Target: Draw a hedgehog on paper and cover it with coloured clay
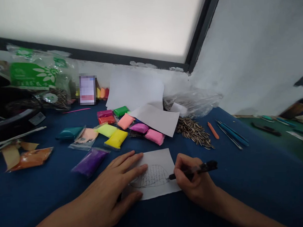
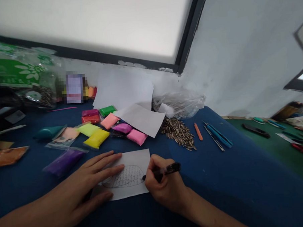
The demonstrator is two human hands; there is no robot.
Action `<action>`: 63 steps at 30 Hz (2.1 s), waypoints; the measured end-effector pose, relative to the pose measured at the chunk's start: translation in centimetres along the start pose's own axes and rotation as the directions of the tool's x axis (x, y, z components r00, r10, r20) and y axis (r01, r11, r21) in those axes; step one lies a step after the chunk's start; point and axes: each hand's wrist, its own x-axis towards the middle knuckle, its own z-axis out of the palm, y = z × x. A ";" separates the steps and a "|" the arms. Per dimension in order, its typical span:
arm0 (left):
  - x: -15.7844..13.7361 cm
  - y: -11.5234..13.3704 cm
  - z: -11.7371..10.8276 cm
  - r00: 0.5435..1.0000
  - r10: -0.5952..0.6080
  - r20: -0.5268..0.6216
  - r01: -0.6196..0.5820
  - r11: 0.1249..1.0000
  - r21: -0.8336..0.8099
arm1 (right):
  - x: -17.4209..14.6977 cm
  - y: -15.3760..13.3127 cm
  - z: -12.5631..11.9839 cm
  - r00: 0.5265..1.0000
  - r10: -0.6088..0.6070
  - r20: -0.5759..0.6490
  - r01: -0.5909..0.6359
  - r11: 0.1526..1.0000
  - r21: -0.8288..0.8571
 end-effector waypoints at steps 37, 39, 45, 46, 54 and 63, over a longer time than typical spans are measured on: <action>-0.1 -0.3 -0.9 0.998 0.021 0.062 -0.022 1.000 0.019 | -0.1 1.1 -0.7 0.980 0.191 0.055 -0.199 0.952 0.233; -0.2 -0.4 -0.8 0.998 0.027 0.058 -0.028 0.999 0.022 | -0.1 1.1 -0.6 0.986 0.153 0.063 -0.162 0.970 0.182; -0.2 -0.4 -1.0 0.998 0.015 0.056 -0.015 1.000 0.003 | 0.2 1.0 -0.5 0.995 0.077 0.067 -0.083 0.994 0.076; -0.1 -0.3 -1.1 0.998 0.010 0.060 -0.010 1.000 0.002 | 0.2 1.0 -0.5 0.996 0.063 0.060 -0.067 0.996 0.066; 0.0 -0.3 -1.1 0.998 0.016 0.067 -0.016 1.000 0.006 | 0.2 1.2 -0.4 0.999 0.027 0.037 -0.029 0.999 0.042; 0.1 -0.1 -1.2 0.996 0.000 0.085 -0.001 1.000 0.013 | 0.1 0.9 -0.5 0.996 0.052 0.070 -0.061 0.991 0.120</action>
